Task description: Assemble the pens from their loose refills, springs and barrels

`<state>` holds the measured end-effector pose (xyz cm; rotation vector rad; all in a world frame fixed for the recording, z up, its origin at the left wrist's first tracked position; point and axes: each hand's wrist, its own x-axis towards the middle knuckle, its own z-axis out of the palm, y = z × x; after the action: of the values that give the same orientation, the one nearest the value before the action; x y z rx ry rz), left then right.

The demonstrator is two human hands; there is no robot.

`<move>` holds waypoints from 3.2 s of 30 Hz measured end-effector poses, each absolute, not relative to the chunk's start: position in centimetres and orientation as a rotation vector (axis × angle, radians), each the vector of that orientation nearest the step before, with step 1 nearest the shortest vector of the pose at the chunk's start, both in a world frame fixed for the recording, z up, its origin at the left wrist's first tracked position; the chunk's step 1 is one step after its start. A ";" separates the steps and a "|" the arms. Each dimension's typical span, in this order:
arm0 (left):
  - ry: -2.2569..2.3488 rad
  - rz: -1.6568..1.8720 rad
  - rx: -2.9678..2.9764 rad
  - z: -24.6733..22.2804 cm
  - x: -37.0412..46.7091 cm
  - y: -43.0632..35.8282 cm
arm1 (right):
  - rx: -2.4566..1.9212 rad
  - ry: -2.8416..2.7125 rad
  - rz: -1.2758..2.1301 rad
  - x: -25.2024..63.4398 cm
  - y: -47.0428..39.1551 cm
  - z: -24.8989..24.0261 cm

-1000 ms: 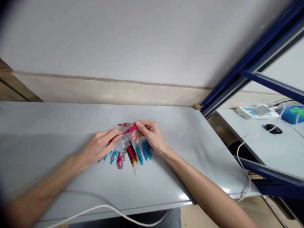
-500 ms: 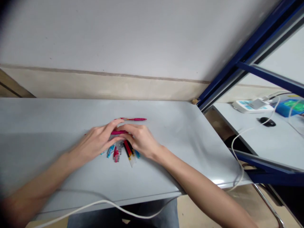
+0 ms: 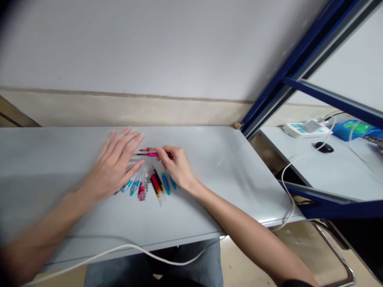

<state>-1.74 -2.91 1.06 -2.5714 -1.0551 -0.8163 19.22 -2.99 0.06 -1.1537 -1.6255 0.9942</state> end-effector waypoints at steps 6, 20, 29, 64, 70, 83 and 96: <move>-1.079 -0.854 -2.623 0.0 -2.8 -2.4 | -1.061 -1.581 1.048 19.5 -3.2 0.8; -1.091 -0.934 -2.671 -0.1 -2.5 -2.6 | -1.152 -1.633 1.195 19.9 -2.8 0.4; -1.058 -0.997 -2.713 -0.8 -2.6 -2.0 | -1.158 -1.641 1.163 20.6 -2.1 0.3; -1.677 -0.334 -2.808 -1.3 -5.0 0.0 | -1.362 -2.460 0.304 19.1 -3.2 -1.4; -1.639 -0.334 -2.817 -1.6 -4.9 0.1 | -1.347 -2.515 0.131 18.9 -3.2 -1.8; -1.641 -0.289 -2.788 -1.0 -4.3 -0.4 | -1.315 -2.494 0.168 18.7 -3.1 -1.8; -1.616 -0.383 -2.809 -1.3 -4.3 -0.3 | -1.357 -2.483 0.146 18.5 -3.0 -2.2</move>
<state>-4.32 -0.32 -1.29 -2.8088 -1.6164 -0.3831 18.48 -2.96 -2.19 -1.3571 -2.4833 0.1461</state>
